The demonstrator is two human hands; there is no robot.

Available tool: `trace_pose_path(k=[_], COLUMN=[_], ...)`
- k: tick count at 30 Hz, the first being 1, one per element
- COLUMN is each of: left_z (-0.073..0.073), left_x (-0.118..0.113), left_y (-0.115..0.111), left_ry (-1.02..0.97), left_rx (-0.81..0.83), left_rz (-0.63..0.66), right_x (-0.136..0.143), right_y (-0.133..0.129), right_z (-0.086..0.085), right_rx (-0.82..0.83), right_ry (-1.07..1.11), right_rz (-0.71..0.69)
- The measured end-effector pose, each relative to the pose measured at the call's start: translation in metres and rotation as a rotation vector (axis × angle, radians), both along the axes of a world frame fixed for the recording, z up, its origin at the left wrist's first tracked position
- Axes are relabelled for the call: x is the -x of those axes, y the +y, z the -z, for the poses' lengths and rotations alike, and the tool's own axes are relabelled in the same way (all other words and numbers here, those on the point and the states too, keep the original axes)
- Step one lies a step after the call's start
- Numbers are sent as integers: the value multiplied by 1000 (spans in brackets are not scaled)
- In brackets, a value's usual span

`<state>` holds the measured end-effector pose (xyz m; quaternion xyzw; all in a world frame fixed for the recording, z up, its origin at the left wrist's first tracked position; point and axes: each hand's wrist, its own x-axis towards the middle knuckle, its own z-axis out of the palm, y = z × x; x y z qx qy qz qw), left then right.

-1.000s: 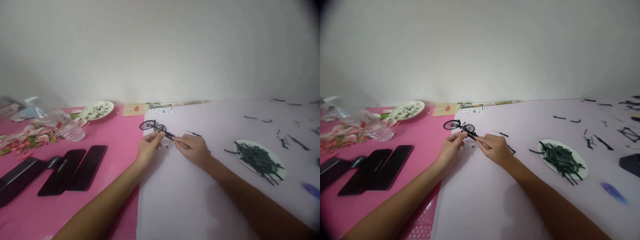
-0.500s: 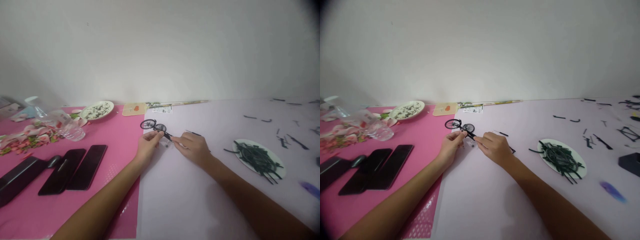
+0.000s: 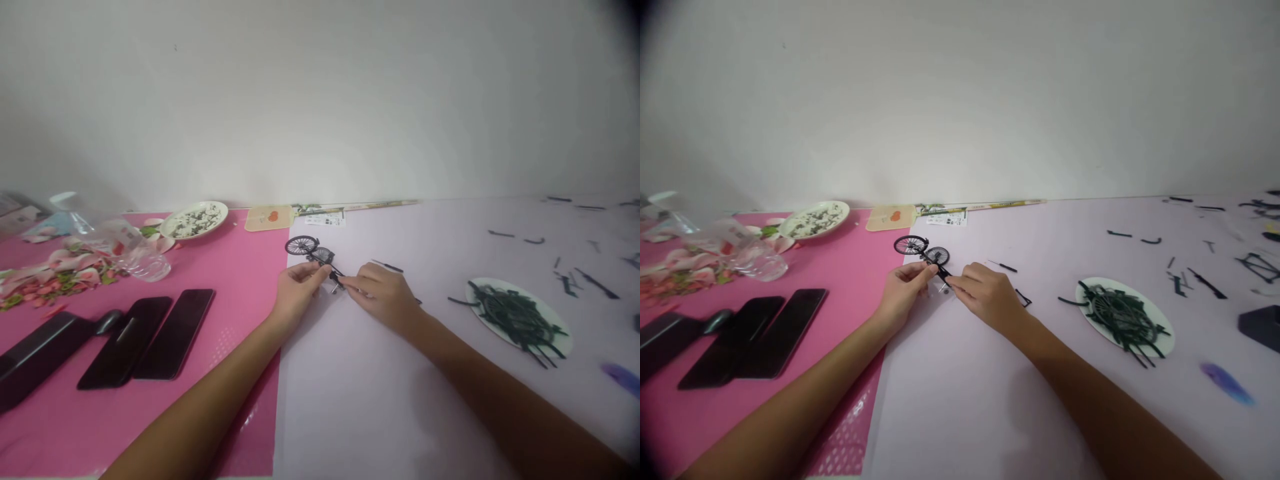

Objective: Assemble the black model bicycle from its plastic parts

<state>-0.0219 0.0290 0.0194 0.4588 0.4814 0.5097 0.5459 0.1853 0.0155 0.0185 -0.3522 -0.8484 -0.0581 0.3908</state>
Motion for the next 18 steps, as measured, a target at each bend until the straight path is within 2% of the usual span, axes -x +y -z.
trace_pose_path(k=[11,18], left_z=[6,7], left_x=[0,-1], left_y=[0,-2], left_ry=[107,151], left_rx=[-36,-110], left_rz=[-4,2], right_x=[8,9], right_y=[-4,-4], right_z=[0,1], right_rx=[115,118], right_ry=[18,-78], right_rz=[83,149])
